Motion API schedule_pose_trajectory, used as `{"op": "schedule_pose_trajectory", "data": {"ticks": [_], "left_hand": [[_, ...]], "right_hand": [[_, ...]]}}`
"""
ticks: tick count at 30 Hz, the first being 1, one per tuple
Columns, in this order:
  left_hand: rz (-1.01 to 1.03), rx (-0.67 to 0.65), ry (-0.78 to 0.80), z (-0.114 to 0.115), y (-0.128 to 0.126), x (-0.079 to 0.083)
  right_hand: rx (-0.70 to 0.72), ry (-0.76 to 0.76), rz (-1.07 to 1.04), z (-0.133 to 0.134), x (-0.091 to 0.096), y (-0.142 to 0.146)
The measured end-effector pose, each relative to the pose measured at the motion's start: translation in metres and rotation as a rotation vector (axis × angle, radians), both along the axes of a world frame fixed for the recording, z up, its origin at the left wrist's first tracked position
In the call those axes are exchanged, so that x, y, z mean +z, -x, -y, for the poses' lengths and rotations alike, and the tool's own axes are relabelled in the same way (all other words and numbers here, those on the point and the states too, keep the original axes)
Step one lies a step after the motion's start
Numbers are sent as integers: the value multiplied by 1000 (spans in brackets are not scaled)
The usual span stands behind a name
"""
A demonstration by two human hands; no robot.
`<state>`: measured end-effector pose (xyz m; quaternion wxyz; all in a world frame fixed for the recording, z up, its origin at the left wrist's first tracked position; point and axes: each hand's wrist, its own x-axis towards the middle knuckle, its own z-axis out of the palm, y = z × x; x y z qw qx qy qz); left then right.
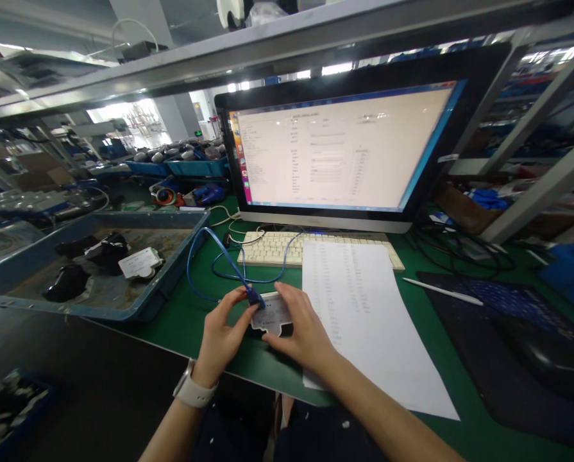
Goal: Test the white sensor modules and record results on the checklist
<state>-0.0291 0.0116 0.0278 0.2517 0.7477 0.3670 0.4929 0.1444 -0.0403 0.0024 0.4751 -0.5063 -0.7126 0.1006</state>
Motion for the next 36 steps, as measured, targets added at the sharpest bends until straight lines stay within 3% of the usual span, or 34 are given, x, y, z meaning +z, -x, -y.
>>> {"op": "schedule_pose_trajectory", "data": {"ticks": [6,27,33,36], "left_hand": [[-69,-16,-106,1,4,-9],[-141,-32,-206,2,6,-14],[-144,-114,-314,-3,10,-22],[-135,-136,-362,-5,11,-25]], "right_hand": [[-4,-1,5,1,3,0],[-3,32,-9,0,-2,0],[-18,138,-13,22,22,-15],[-215,79,9,49,38,-52]]}}
